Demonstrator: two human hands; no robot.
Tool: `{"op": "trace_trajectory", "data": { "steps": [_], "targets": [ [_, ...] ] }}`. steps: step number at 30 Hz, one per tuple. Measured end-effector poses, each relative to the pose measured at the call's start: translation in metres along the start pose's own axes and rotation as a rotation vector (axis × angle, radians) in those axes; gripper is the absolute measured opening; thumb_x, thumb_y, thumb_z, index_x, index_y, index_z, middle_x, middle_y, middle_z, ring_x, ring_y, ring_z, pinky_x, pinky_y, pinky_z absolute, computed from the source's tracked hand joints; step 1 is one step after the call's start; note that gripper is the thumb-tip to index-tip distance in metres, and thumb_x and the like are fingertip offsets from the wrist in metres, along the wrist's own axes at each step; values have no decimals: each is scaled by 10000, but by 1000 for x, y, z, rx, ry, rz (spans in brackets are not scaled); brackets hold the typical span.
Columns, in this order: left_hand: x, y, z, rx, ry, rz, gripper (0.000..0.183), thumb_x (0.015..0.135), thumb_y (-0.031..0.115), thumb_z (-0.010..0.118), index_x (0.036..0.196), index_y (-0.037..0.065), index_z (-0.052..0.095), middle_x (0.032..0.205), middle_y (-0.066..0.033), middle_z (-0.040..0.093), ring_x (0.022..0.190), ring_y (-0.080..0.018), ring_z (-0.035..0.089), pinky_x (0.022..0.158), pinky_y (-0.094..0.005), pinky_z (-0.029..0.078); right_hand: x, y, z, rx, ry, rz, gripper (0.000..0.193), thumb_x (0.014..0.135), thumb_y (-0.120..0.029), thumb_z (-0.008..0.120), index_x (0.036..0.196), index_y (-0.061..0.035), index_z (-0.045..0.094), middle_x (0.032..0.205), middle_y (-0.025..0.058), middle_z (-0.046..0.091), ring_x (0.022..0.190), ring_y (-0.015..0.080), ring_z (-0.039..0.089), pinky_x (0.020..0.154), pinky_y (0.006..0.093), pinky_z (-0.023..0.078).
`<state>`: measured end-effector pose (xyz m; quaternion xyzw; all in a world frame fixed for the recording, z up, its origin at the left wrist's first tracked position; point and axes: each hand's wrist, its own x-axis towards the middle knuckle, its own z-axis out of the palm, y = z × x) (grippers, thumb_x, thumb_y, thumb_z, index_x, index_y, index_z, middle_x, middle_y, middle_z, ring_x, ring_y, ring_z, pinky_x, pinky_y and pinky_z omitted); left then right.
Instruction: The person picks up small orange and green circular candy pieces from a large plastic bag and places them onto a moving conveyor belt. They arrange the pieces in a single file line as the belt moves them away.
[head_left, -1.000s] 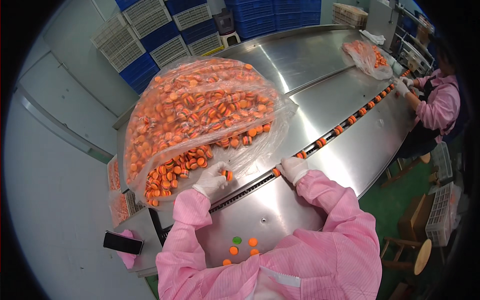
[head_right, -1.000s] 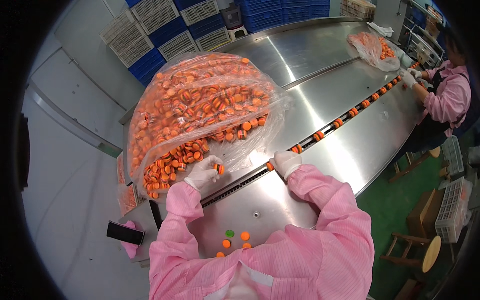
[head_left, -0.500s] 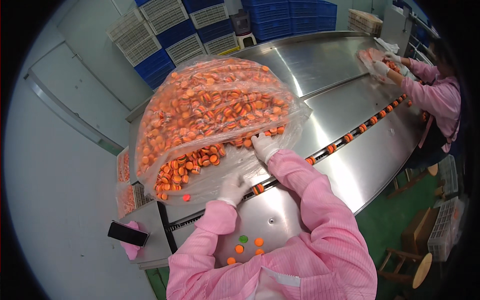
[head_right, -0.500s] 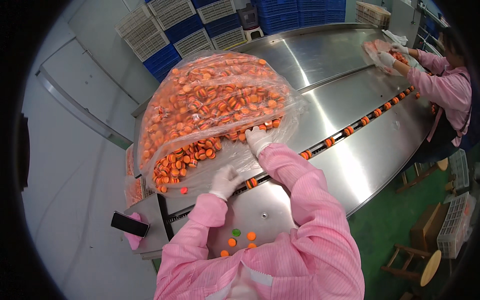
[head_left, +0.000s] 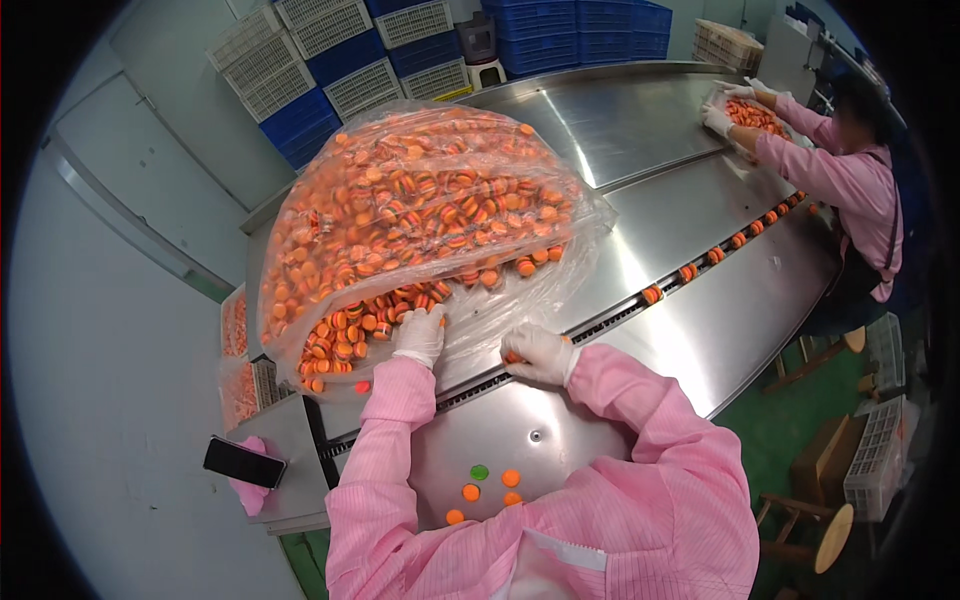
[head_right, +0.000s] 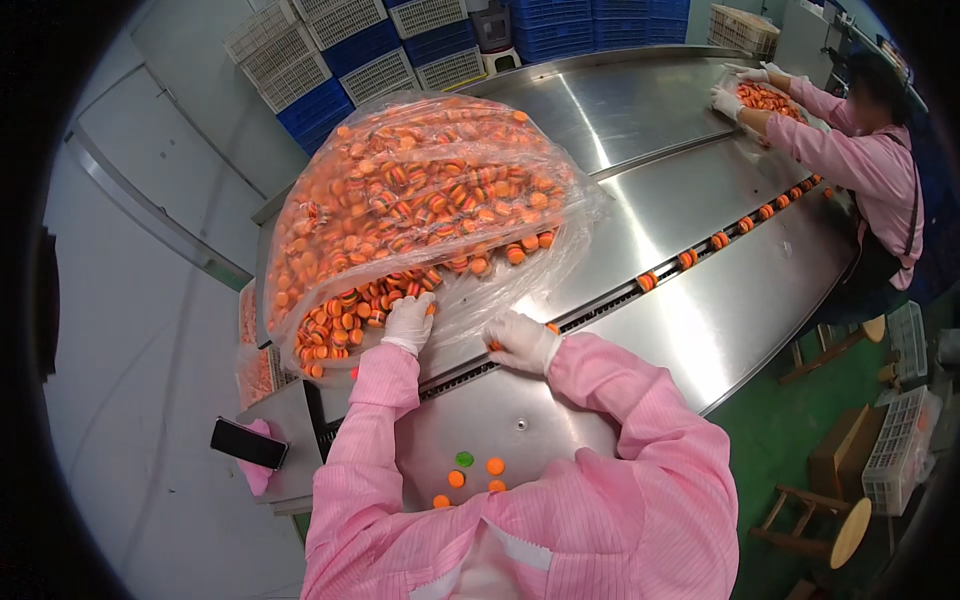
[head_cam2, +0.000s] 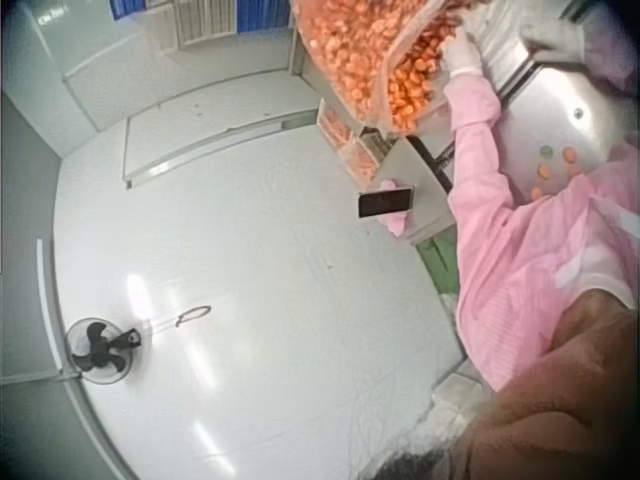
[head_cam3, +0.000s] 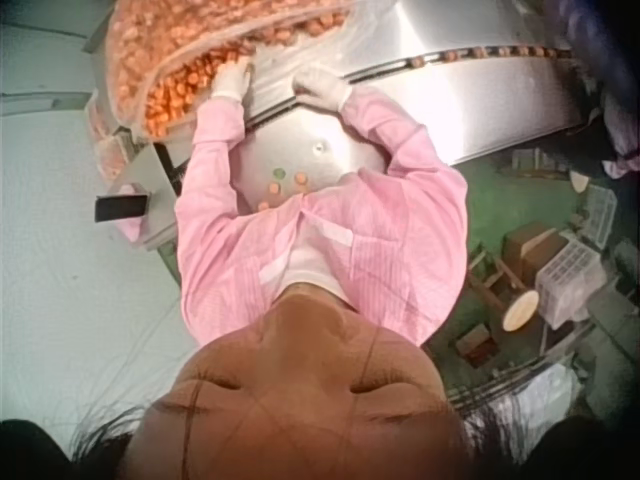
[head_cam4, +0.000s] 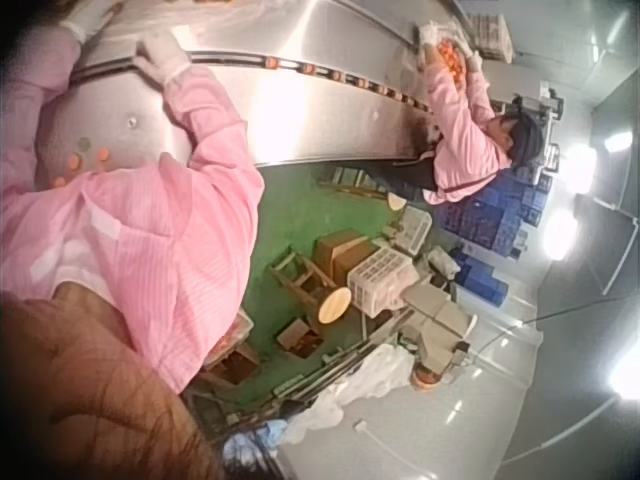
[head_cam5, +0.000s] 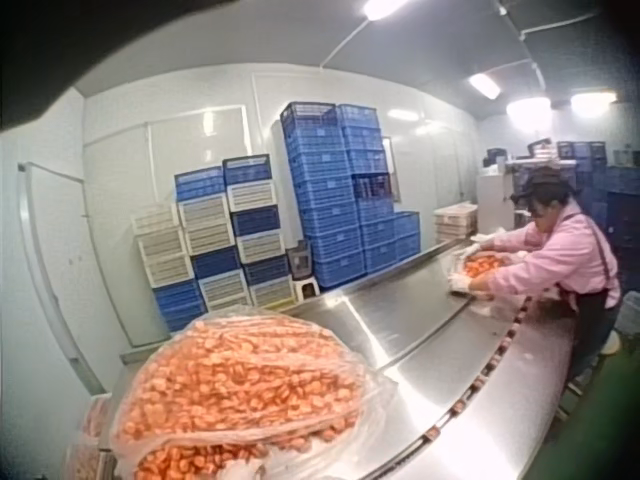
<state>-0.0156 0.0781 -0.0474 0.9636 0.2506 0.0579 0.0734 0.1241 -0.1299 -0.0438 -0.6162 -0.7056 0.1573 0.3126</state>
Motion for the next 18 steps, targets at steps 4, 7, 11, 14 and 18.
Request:
{"op": "trace_trajectory", "data": {
  "steps": [4, 7, 11, 14, 18],
  "targets": [
    [-14, -7, 2, -256, 285, 148, 295, 763, 130, 576, 1058, 113, 558, 815, -121, 530, 801, -284, 550, 696, -353, 470, -36, 11, 12, -170, 249, -158, 192, 693, -116, 634, 862, -92, 546, 923, 126, 548, 914, 320, 510, 793, 399, 422],
    [-41, 7, -18, -1038, -96, -116, 191, 776, 115, 557, 962, 78, 583, 733, -121, 545, 636, -220, 549, 580, -304, 463, -53, 15, 1, -76, 231, 184, 187, 703, -94, 617, 875, -65, 550, 950, 149, 544, 930, 327, 507, 799, 384, 420],
    [-81, 21, -4, -1265, -321, -436, 179, 809, 74, 504, 984, 80, 544, 711, -67, 558, 451, -112, 507, 420, -244, 443, -60, 9, -15, 15, 296, 292, 188, 703, -37, 606, 884, -45, 553, 908, 162, 537, 888, 335, 517, 783, 373, 423],
    [-85, 43, -8, -844, -190, -431, 125, 813, 80, 500, 935, 71, 523, 672, -72, 548, 395, -116, 479, 365, -260, 404, -64, 17, -20, -37, 324, 305, 186, 706, -18, 606, 884, -42, 557, 884, 162, 544, 879, 325, 524, 779, 374, 426],
    [-81, 39, 18, -624, -190, -223, 122, 793, 127, 526, 896, 63, 512, 712, -116, 558, 538, -205, 502, 478, -329, 391, -76, 36, -26, -320, 419, 240, 152, 708, -42, 613, 854, -48, 569, 904, 133, 555, 861, 321, 524, 774, 383, 429]
  ]
}}
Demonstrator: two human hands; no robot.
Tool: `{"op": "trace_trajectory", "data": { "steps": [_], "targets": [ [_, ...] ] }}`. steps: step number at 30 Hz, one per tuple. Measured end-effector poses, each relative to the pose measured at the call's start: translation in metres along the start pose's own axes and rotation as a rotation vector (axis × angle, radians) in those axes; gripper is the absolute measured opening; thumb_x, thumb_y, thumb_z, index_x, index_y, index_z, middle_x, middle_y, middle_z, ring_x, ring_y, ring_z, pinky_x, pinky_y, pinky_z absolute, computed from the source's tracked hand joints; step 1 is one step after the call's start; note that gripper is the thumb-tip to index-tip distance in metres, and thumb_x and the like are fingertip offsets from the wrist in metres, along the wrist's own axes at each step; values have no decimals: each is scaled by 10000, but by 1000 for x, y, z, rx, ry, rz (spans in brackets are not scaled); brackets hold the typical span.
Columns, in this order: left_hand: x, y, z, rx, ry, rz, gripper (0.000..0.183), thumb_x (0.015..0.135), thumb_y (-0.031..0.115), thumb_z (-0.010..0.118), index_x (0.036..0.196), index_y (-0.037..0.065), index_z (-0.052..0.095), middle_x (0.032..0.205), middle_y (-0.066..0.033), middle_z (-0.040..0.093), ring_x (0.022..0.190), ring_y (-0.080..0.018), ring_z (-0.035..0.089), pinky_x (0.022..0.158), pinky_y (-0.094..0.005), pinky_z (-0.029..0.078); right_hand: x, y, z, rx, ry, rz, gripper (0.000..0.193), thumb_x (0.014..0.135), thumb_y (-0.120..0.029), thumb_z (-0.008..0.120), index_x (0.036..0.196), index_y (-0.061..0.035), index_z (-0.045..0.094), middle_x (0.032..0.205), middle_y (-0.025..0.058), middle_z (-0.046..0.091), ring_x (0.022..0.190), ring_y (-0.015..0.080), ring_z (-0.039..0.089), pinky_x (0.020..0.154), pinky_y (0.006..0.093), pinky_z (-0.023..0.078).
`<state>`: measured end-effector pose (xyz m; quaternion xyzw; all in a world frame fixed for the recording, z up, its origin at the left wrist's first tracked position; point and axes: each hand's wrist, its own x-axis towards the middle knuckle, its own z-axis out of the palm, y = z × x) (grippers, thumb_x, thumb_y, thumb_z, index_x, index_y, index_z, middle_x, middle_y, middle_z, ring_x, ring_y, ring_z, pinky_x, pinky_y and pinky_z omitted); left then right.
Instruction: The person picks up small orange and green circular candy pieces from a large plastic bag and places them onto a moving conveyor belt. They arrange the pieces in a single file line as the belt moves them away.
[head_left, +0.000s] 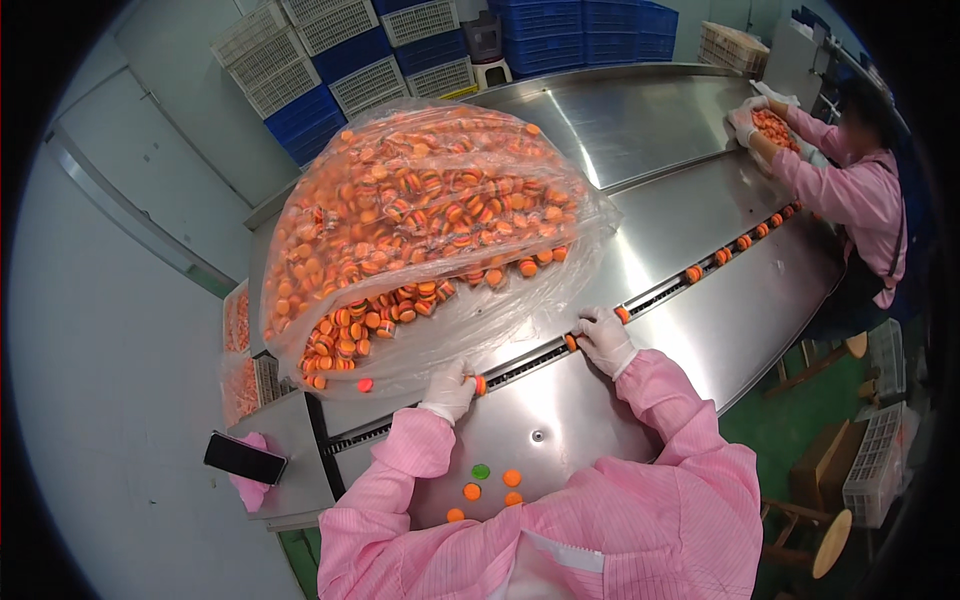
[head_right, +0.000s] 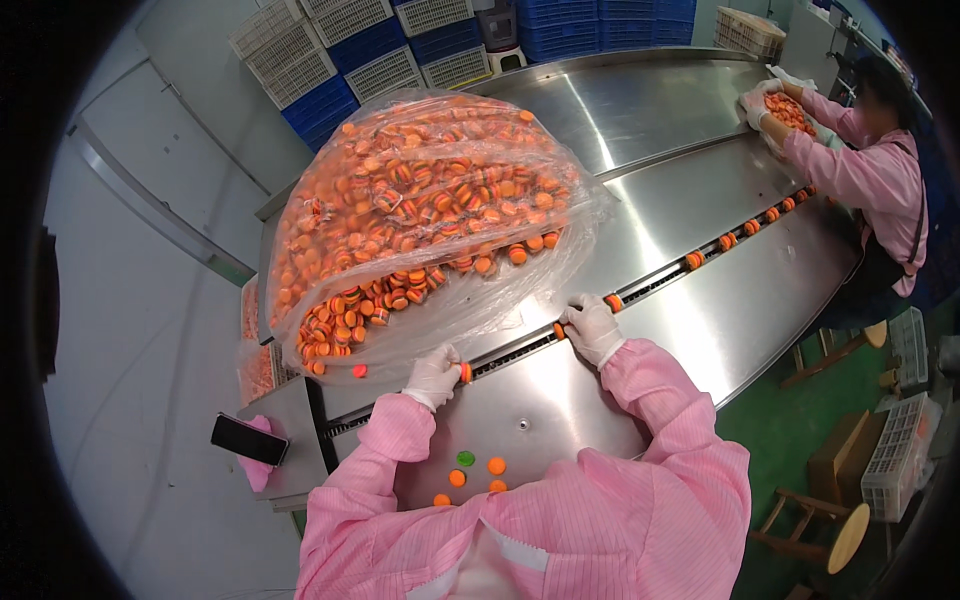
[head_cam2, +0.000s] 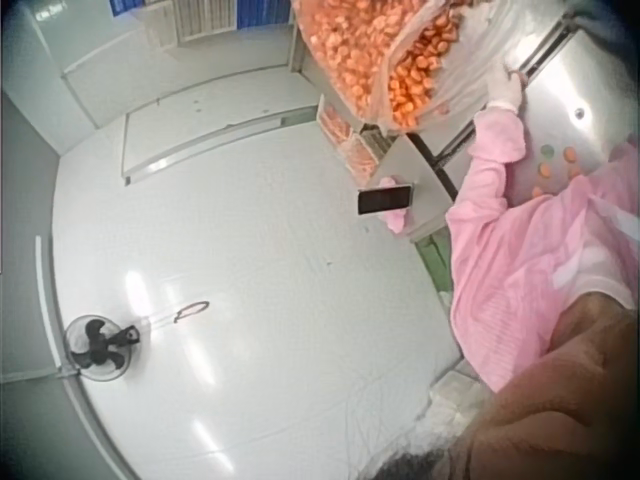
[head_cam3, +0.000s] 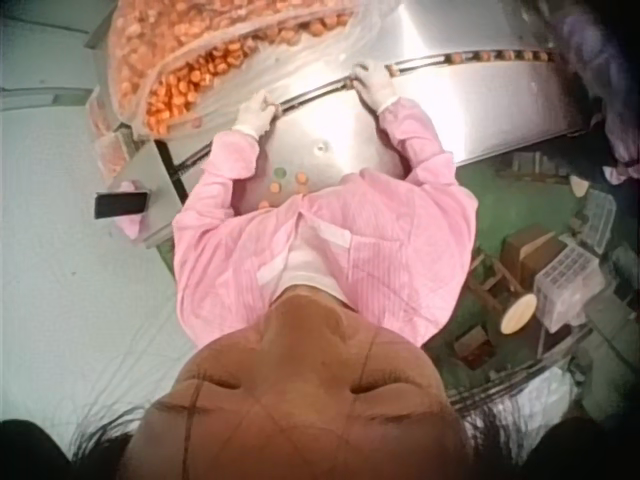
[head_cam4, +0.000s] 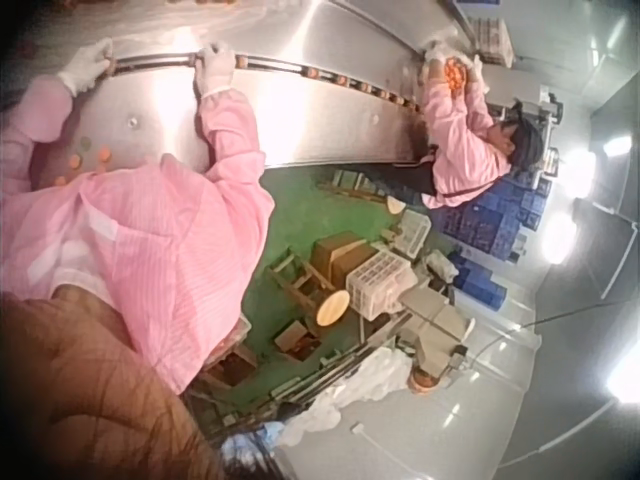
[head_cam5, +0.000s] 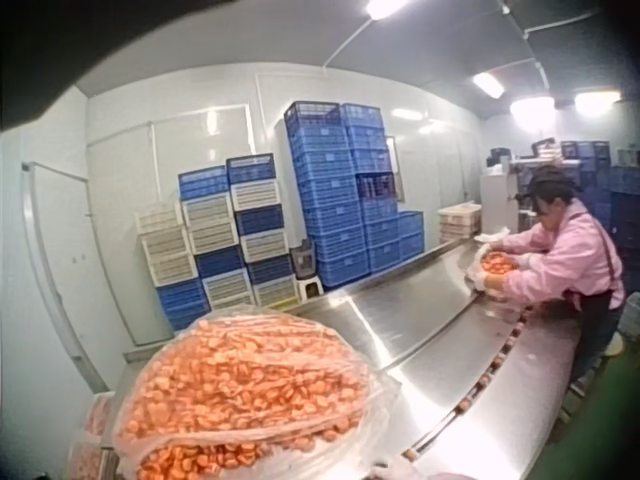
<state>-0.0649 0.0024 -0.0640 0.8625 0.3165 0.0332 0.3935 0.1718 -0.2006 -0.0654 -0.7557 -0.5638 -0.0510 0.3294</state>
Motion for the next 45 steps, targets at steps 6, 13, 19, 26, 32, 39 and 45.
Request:
{"op": "trace_trajectory", "data": {
  "steps": [6, 13, 19, 26, 32, 39, 45],
  "targets": [
    [-7, 37, -21, 204, -84, -34, 192, 754, 175, 558, 907, 60, 538, 890, -207, 585, 864, -362, 570, 740, -417, 443, 74, -8, 14, -2, 31, 127, 235, 759, -122, 599, 982, -69, 547, 883, 163, 544, 821, 341, 535, 735, 407, 441],
    [83, 3, -50, 443, 540, 324, 198, 724, 119, 613, 906, 88, 540, 913, -119, 482, 889, -326, 494, 754, -420, 423, 142, -9, 81, -265, -139, 478, 337, 780, -176, 568, 1105, -110, 509, 991, 194, 562, 908, 366, 557, 768, 424, 473],
    [96, -13, -40, 441, 434, 232, 197, 716, 82, 590, 903, 69, 531, 975, -178, 453, 918, -360, 478, 804, -422, 413, 98, -33, 68, -49, -44, 68, 178, 742, -132, 578, 906, -88, 525, 818, 152, 534, 779, 328, 546, 669, 410, 443],
    [92, -20, -41, 426, 455, 434, 137, 722, 53, 544, 857, 46, 517, 986, -196, 457, 922, -388, 490, 811, -429, 410, -2, -72, 44, 101, -306, -254, 290, 836, -232, 514, 1097, -105, 519, 1098, 170, 530, 1015, 327, 526, 905, 441, 377],
    [7, 11, -45, 461, 183, 457, 124, 708, 62, 541, 830, 70, 520, 882, -137, 481, 844, -339, 495, 732, -412, 426, 19, -52, 12, -161, -168, -169, 349, 715, -134, 565, 1063, -144, 543, 1021, 160, 523, 1034, 324, 493, 919, 468, 367],
    [-34, 13, -25, 407, -61, 416, 138, 731, 69, 536, 869, 71, 545, 888, -140, 482, 860, -329, 510, 728, -403, 441, 46, 65, 24, 55, -180, 231, 310, 766, -109, 555, 1076, -89, 540, 997, 200, 522, 951, 359, 524, 801, 403, 447],
    [-17, 31, -45, 398, 43, 512, 165, 767, 66, 513, 920, 79, 572, 956, -137, 506, 892, -326, 508, 760, -404, 445, 62, -35, 3, -170, -207, -40, 167, 730, -48, 510, 882, 20, 524, 892, 211, 517, 838, 346, 540, 737, 406, 461]
  ]
}}
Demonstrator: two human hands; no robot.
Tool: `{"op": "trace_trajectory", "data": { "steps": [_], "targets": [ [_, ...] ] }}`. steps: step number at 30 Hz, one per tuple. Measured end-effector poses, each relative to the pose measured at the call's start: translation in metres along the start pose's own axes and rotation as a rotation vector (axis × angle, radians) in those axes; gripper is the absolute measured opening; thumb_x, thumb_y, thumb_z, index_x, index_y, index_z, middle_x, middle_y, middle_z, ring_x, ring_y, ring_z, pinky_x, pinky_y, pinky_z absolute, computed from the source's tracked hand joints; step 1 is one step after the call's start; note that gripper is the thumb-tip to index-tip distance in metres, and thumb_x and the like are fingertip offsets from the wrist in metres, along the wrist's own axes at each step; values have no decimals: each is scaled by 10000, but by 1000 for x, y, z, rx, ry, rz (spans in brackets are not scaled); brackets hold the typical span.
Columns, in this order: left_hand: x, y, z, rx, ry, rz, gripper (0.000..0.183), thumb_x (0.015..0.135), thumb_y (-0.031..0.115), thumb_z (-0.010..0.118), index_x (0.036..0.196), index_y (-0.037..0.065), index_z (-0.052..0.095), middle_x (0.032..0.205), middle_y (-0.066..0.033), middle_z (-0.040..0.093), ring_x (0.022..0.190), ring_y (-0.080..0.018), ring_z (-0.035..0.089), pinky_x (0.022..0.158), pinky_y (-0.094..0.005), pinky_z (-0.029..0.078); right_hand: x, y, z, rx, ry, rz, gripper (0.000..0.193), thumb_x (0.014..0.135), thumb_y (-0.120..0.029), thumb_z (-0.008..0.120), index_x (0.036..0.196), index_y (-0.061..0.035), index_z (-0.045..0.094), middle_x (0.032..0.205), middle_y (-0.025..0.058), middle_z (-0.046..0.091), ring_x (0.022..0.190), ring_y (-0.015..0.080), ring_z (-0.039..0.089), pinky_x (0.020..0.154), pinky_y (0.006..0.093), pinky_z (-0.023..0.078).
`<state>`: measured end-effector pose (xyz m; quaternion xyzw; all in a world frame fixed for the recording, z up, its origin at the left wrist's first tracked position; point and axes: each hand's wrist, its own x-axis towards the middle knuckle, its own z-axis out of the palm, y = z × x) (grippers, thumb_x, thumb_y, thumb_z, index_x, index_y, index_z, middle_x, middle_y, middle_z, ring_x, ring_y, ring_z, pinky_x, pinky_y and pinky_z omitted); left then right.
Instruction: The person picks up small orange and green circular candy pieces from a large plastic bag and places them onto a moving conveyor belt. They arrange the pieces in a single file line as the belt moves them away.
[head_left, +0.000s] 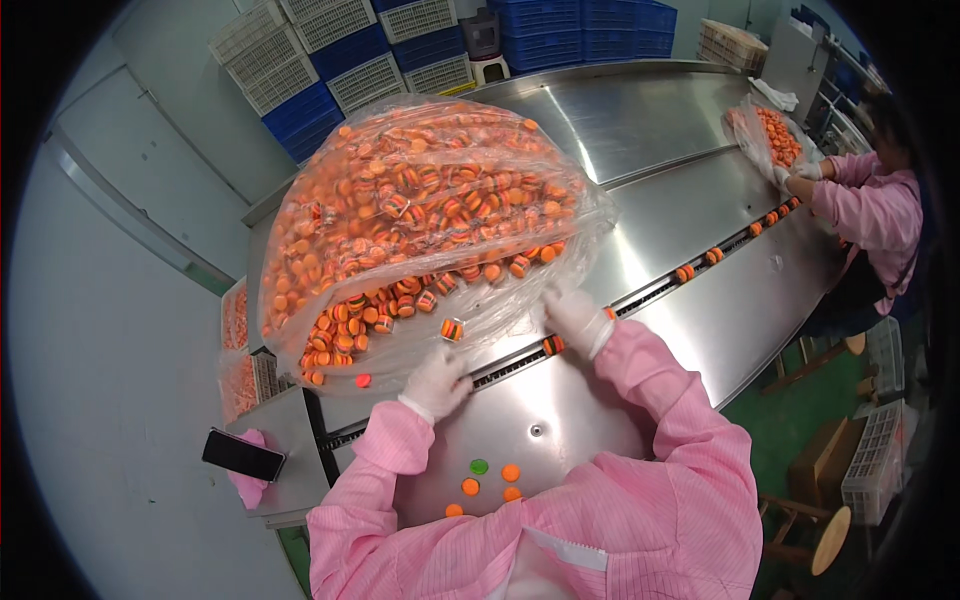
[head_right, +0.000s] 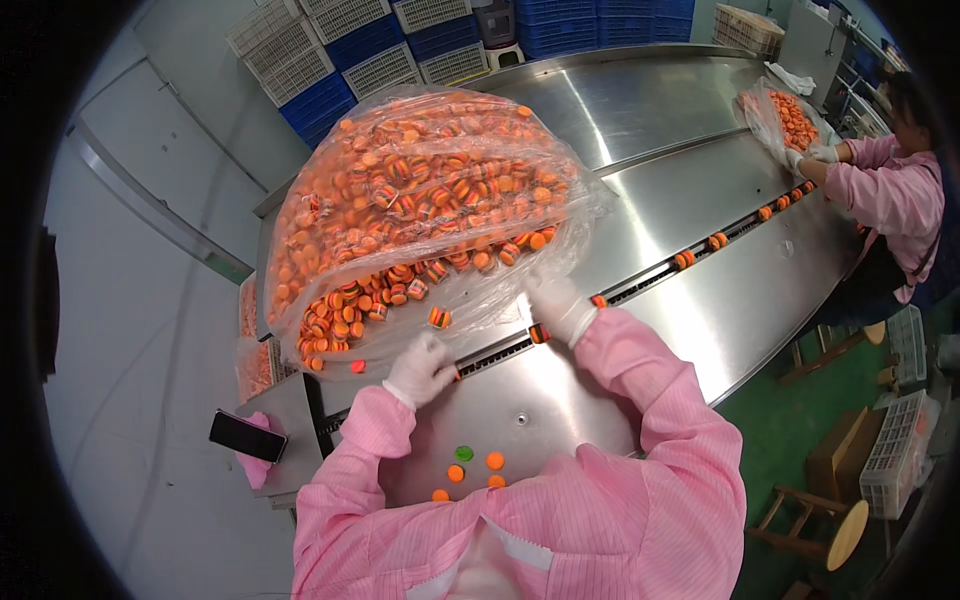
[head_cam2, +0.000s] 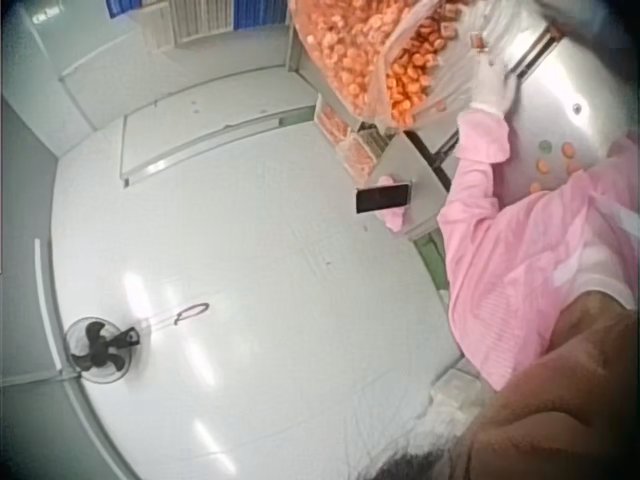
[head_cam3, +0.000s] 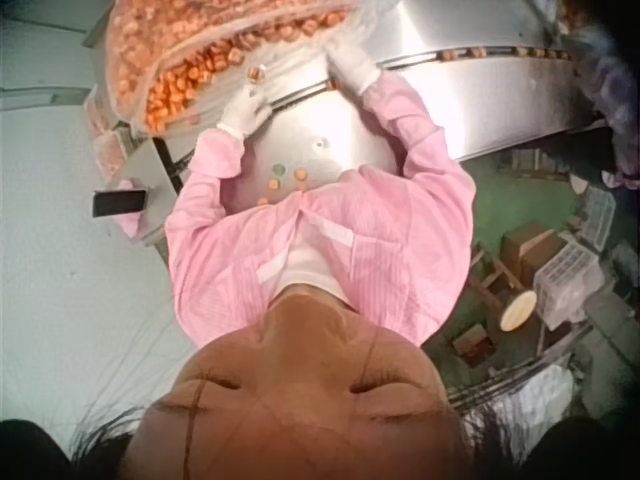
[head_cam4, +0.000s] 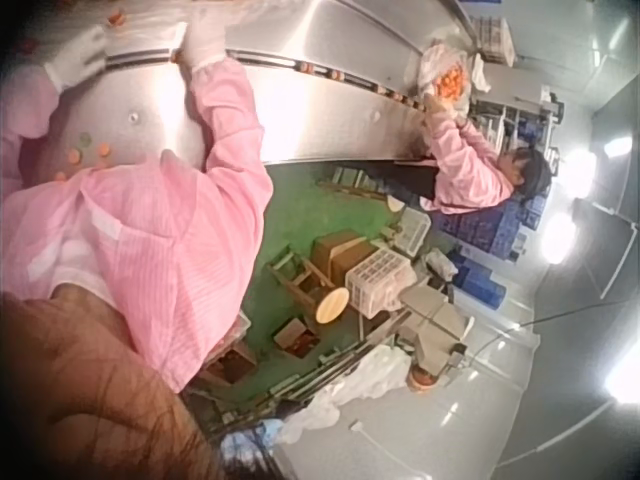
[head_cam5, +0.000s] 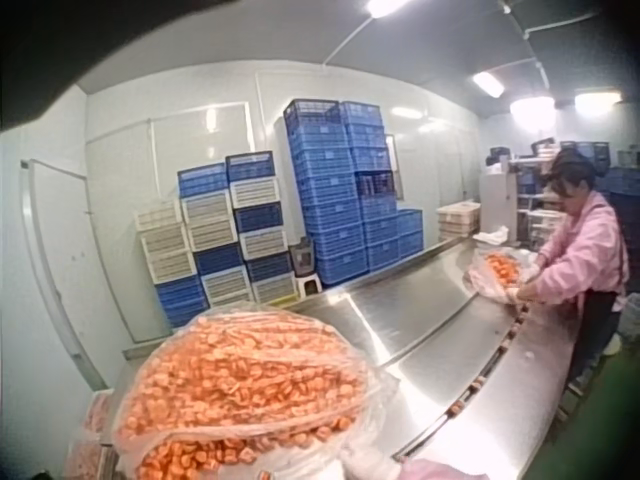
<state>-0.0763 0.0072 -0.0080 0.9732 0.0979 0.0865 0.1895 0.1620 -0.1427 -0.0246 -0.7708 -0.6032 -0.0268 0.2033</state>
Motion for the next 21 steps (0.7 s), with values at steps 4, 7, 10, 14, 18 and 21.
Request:
{"op": "trace_trajectory", "data": {
  "steps": [4, 7, 10, 14, 18, 21],
  "targets": [
    [42, -38, 14, 284, 235, 180, 219, 755, 41, 500, 967, 70, 549, 1031, -142, 520, 927, -343, 502, 799, -407, 446, -32, -52, 27, -151, -127, -102, 236, 761, -63, 467, 968, 43, 510, 1007, 268, 520, 934, 376, 536, 790, 434, 450],
    [53, -56, 19, 180, -82, 8, 278, 748, 30, 493, 1023, 59, 520, 1070, -157, 512, 963, -350, 485, 835, -413, 436, -60, -53, 59, -51, 43, -254, 412, 794, -90, 444, 1190, 21, 431, 1197, 318, 446, 1119, 430, 453, 919, 479, 386],
    [42, -52, 6, 146, -18, -3, 276, 725, 64, 549, 998, 57, 505, 1006, -146, 526, 953, -351, 484, 821, -412, 429, -67, -55, 44, 43, 50, -137, 444, 749, -97, 516, 1181, -17, 451, 1220, 249, 450, 1165, 383, 426, 955, 470, 348],
    [-3, -26, -6, 49, -10, 23, 257, 709, 113, 599, 940, 50, 508, 986, -139, 514, 938, -339, 479, 805, -416, 419, -24, -37, 16, 71, 165, -6, 294, 707, -78, 559, 994, -16, 544, 1098, 192, 498, 1061, 356, 472, 848, 437, 400],
    [-40, -23, 26, 97, -94, 42, 266, 714, 152, 612, 952, 67, 530, 1008, -130, 514, 959, -325, 479, 822, -405, 419, 38, 16, 33, 58, 209, 71, 218, 736, -84, 552, 948, -35, 550, 968, 198, 497, 910, 360, 523, 754, 412, 440],
    [-37, -3, 13, 74, 36, 129, 297, 691, 146, 653, 965, 91, 552, 1028, -100, 528, 960, -319, 494, 827, -397, 425, 67, 17, 40, 11, 63, 262, 194, 764, -111, 541, 947, -49, 557, 997, 217, 481, 875, 347, 546, 727, 419, 465]
  ]
}}
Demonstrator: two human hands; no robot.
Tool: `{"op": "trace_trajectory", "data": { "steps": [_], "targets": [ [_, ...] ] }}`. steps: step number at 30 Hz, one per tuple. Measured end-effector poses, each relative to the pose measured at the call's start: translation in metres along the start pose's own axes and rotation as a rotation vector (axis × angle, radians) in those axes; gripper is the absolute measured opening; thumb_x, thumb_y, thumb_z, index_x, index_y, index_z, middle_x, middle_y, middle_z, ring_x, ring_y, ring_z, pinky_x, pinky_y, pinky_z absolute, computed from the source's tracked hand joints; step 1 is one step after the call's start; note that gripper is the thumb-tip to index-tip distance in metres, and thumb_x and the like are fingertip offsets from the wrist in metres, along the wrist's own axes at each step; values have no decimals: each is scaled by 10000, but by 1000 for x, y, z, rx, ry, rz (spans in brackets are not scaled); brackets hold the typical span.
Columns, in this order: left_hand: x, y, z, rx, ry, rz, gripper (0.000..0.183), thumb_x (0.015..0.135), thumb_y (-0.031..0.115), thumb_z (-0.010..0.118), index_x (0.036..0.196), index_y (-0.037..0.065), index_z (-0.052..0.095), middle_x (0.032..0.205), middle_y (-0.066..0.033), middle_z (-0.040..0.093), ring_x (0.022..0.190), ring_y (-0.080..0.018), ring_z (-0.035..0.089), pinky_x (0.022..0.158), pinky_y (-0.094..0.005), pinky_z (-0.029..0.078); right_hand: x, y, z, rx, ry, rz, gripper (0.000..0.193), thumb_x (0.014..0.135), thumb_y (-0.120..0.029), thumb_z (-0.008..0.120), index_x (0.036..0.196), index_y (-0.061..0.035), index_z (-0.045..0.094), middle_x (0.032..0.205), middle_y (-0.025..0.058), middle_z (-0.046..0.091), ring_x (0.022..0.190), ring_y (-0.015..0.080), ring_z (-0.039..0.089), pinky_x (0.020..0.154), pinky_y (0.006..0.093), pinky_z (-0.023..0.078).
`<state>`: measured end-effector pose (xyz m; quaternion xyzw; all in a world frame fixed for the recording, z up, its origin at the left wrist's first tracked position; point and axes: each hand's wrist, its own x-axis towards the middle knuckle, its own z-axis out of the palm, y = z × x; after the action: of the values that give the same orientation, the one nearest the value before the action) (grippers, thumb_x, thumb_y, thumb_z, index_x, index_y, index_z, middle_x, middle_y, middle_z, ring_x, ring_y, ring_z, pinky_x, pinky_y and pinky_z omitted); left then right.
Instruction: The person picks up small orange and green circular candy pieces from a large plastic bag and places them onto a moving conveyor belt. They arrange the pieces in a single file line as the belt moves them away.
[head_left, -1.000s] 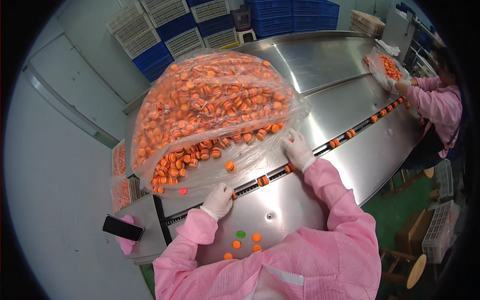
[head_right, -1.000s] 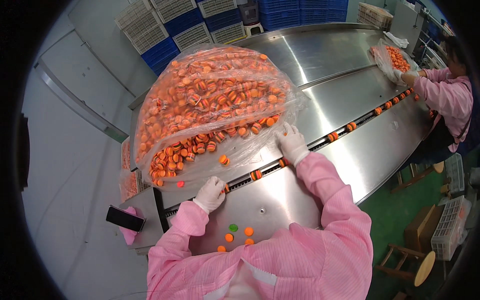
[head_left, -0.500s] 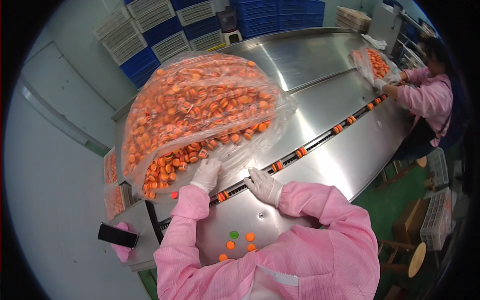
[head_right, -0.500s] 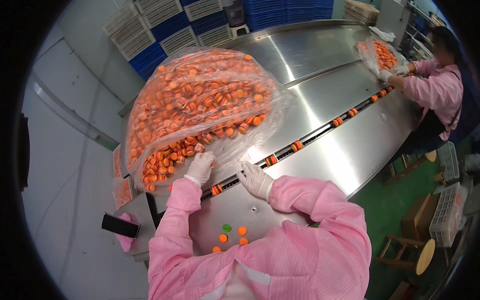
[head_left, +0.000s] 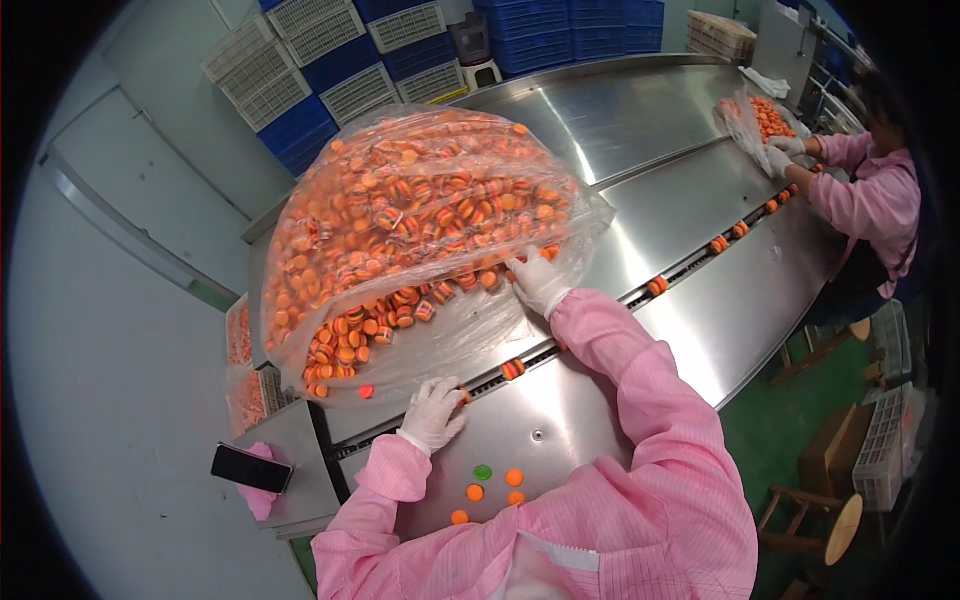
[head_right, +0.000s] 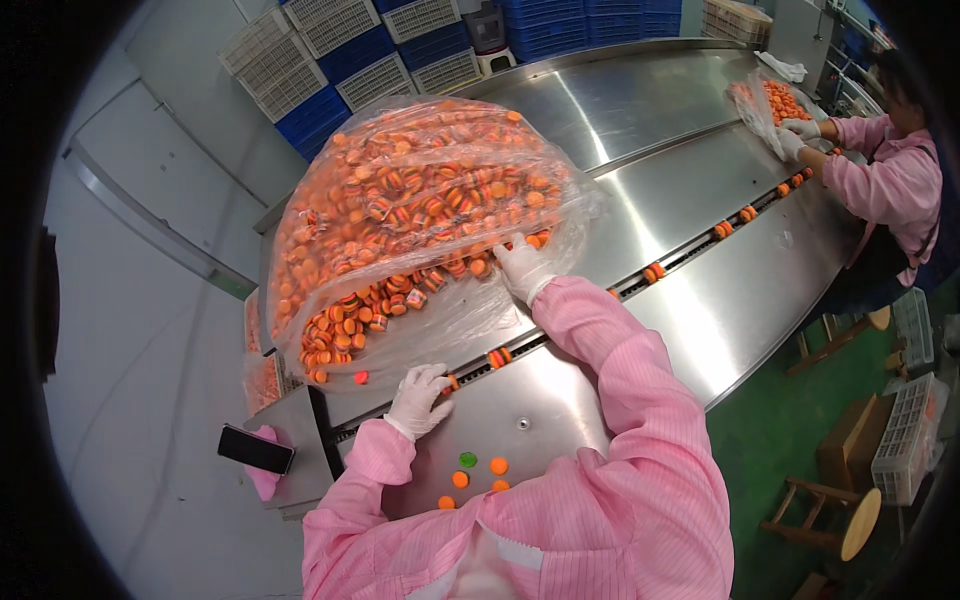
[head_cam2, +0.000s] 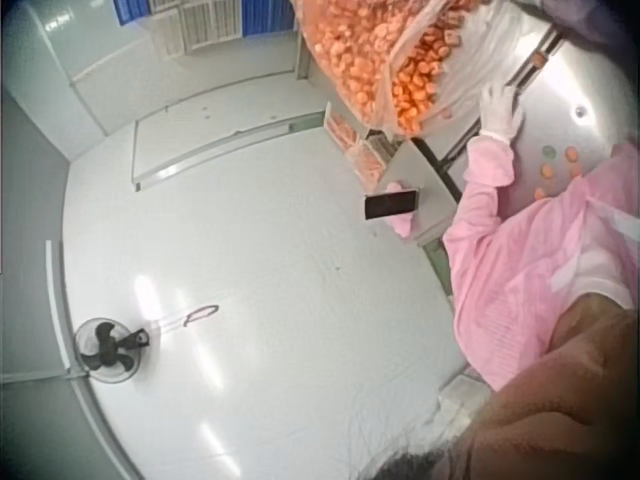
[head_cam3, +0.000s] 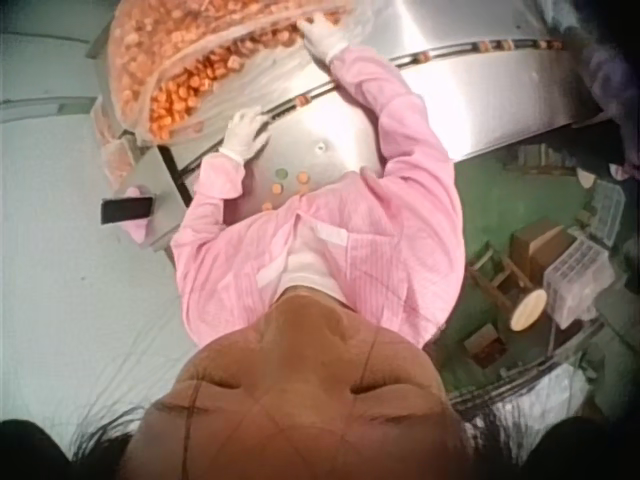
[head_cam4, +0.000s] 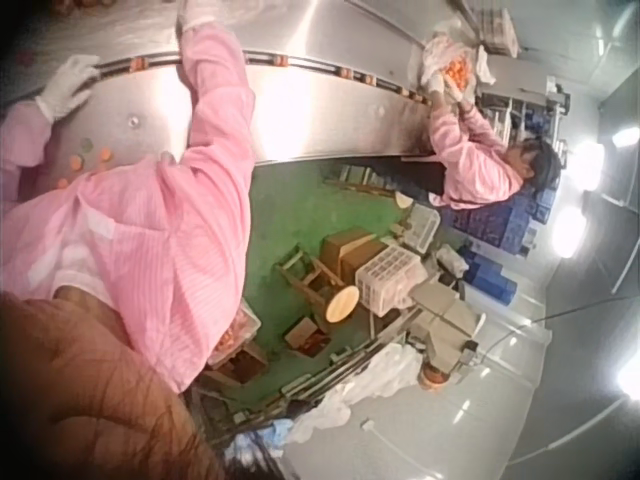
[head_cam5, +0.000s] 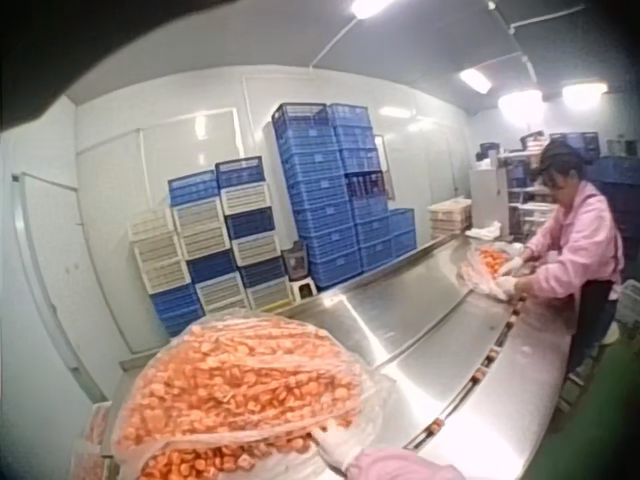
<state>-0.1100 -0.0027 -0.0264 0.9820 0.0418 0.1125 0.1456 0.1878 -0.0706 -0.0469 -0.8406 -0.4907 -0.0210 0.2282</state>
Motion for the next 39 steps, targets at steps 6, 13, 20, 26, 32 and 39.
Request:
{"op": "trace_trajectory", "data": {
  "steps": [6, 13, 20, 26, 32, 39],
  "targets": [
    [57, -59, 2, 86, 207, -153, 272, 751, 149, 621, 1000, 61, 557, 981, -128, 517, 920, -321, 515, 794, -395, 435, 9, -15, 37, -250, 11, 96, 219, 802, -104, 495, 1010, -73, 554, 1057, 196, 452, 808, 347, 562, 673, 419, 504],
    [111, -95, 24, 137, 120, -458, 211, 762, 154, 600, 923, 57, 503, 912, -170, 511, 890, -346, 523, 750, -419, 433, -3, -24, 23, -241, 56, 60, 172, 804, -110, 491, 968, -85, 535, 1001, 162, 491, 776, 312, 572, 651, 385, 493],
    [53, -16, -6, -28, -165, -105, 150, 716, 93, 555, 852, 49, 510, 891, -181, 492, 819, -367, 521, 710, -423, 449, 0, -11, 20, -293, 108, -49, 168, 806, -102, 490, 966, -79, 536, 950, 130, 524, 754, 304, 587, 648, 395, 490],
    [14, -14, -3, -74, -229, -56, 131, 780, 132, 530, 868, 36, 514, 872, -193, 486, 818, -364, 535, 726, -428, 452, -28, -8, 14, 562, 190, -36, 204, 804, -63, 534, 998, -56, 597, 910, 152, 570, 744, 311, 588, 672, 367, 489],
    [95, -59, 1, 1, 226, -285, 109, 795, 126, 497, 865, 49, 529, 816, -166, 493, 812, -337, 525, 734, -462, 423, -99, -15, -16, 391, -414, 75, 263, 812, -217, 592, 1019, -55, 591, 814, 176, 630, 743, 309, 619, 720, 379, 483],
    [156, -124, 59, 259, 190, -256, 304, 766, 67, 471, 1055, 36, 559, 1071, -218, 552, 1012, -375, 519, 885, -438, 409, -74, -14, -38, 43, -191, 111, 219, 766, -224, 598, 883, -51, 534, 772, 175, 599, 748, 354, 587, 688, 410, 477]
  ]
}}
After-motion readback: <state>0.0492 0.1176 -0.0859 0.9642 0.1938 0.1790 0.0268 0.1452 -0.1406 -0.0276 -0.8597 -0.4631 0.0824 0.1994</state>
